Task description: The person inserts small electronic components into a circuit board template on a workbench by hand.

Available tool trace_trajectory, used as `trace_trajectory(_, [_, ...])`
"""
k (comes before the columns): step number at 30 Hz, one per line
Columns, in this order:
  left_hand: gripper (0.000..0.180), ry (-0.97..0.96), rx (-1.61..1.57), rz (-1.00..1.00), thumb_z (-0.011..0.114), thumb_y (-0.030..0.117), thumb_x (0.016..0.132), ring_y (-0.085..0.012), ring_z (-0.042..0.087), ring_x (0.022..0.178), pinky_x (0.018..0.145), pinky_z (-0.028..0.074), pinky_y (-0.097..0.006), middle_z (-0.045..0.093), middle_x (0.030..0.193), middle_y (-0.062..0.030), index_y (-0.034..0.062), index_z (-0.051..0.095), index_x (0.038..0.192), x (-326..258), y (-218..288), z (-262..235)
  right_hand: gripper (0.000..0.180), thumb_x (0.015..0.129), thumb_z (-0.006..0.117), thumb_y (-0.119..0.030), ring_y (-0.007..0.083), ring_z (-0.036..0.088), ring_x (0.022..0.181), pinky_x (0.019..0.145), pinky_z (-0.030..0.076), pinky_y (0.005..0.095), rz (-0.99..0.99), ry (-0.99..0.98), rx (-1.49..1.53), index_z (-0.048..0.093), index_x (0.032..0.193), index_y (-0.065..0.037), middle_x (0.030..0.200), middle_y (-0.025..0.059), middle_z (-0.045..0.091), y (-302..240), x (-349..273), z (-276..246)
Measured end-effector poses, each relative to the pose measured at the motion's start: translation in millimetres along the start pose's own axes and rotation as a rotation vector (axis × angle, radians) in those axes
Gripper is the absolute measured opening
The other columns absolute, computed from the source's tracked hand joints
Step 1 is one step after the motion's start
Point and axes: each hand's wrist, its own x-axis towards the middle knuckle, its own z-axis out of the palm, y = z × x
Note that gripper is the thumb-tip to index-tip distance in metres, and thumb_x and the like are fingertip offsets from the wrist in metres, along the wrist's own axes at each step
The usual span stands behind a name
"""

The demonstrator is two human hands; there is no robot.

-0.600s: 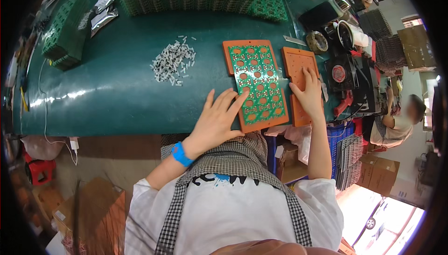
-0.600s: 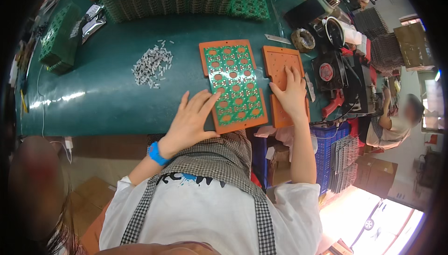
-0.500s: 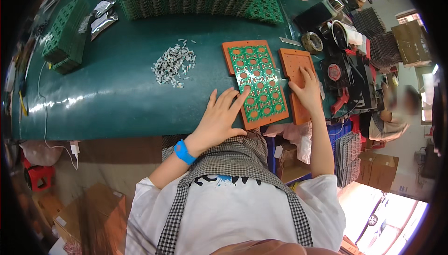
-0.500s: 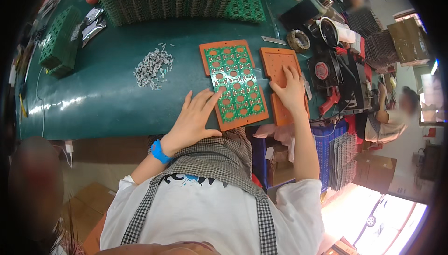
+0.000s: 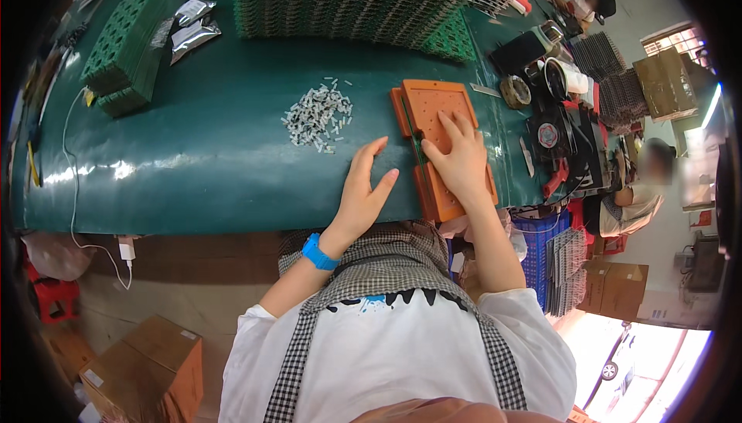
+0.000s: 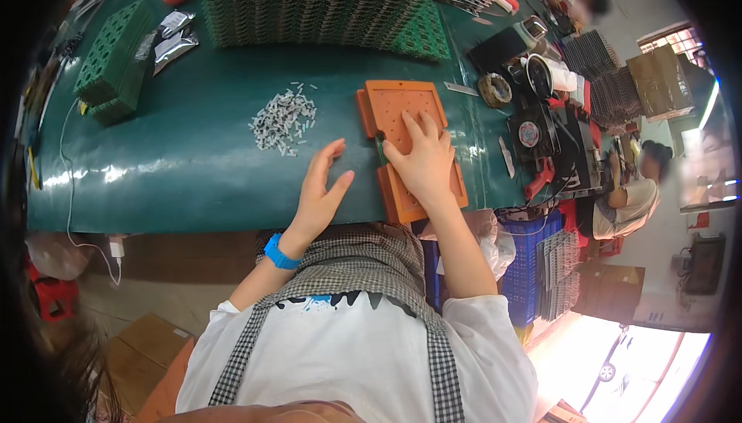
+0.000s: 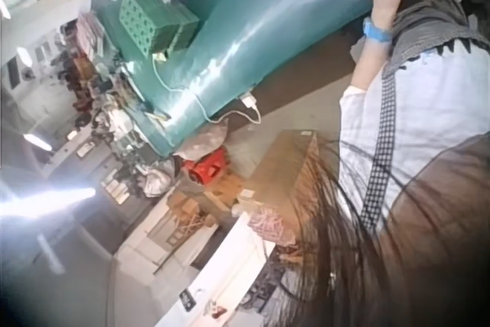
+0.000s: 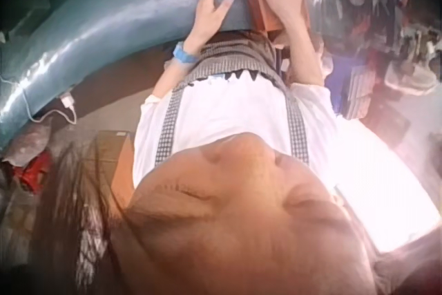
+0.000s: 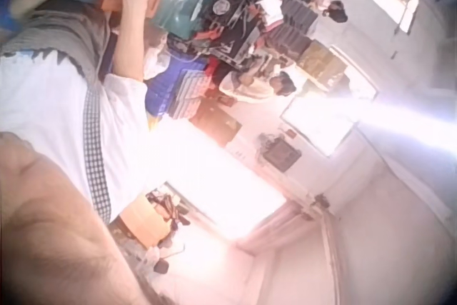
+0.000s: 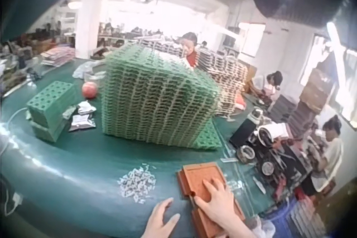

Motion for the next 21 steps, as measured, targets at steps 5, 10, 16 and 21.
trace_trajectory(5, [0.049,0.011,0.01,0.027,0.058,0.008,0.09,-0.024,0.043,0.126,0.107,0.031,-0.036,0.047,0.13,-0.0142,0.0026,0.041,0.136,1.0,0.4,-1.1,0.063,0.077,0.065,-0.045,0.0466,0.035,0.125,0.1,0.033,0.0549,0.062,0.032,-0.123,0.053,0.132,-0.017,0.142,0.0124,0.041,-16.8,-13.2,13.9])
trace_trajectory(10, [0.05,0.013,0.098,0.064,0.059,0.006,0.088,-0.0257,0.046,0.123,0.105,0.033,-0.036,0.048,0.129,-0.0145,0.0022,0.042,0.135,-1.1,0.2,-0.8,0.064,0.077,0.064,-0.045,0.0466,0.039,0.122,0.1,0.033,0.0556,0.015,0.043,-0.063,0.052,0.133,-0.017,0.14,0.0138,0.043,3.5,-9.3,13.5])
trace_trajectory(16, [0.078,-0.245,0.288,0.064,0.073,0.021,0.078,-0.0316,0.04,0.128,0.108,0.029,-0.046,0.047,0.131,-0.0173,0.0044,0.032,0.142,-2.4,12.1,4.7,0.061,0.078,0.066,-0.041,0.0388,0.046,0.12,0.102,0.037,0.0445,0.04,0.036,0.035,0.053,0.132,-0.016,0.138,0.0152,0.046,138.6,0.7,-1.1])
trace_trajectory(21, [0.109,-0.429,0.763,0.249,0.08,0.04,0.066,-0.0366,0.033,0.131,0.106,0.018,-0.063,0.042,0.133,-0.0208,0.0113,0.015,0.15,-17.8,13.6,32.9,0.03,0.081,0.065,-0.022,0.0364,0.051,0.111,0.096,0.041,0.0432,-0.248,0.247,-0.211,0.066,0.107,-0.008,0.118,0.0146,0.059,134.3,-3.9,-9.5])
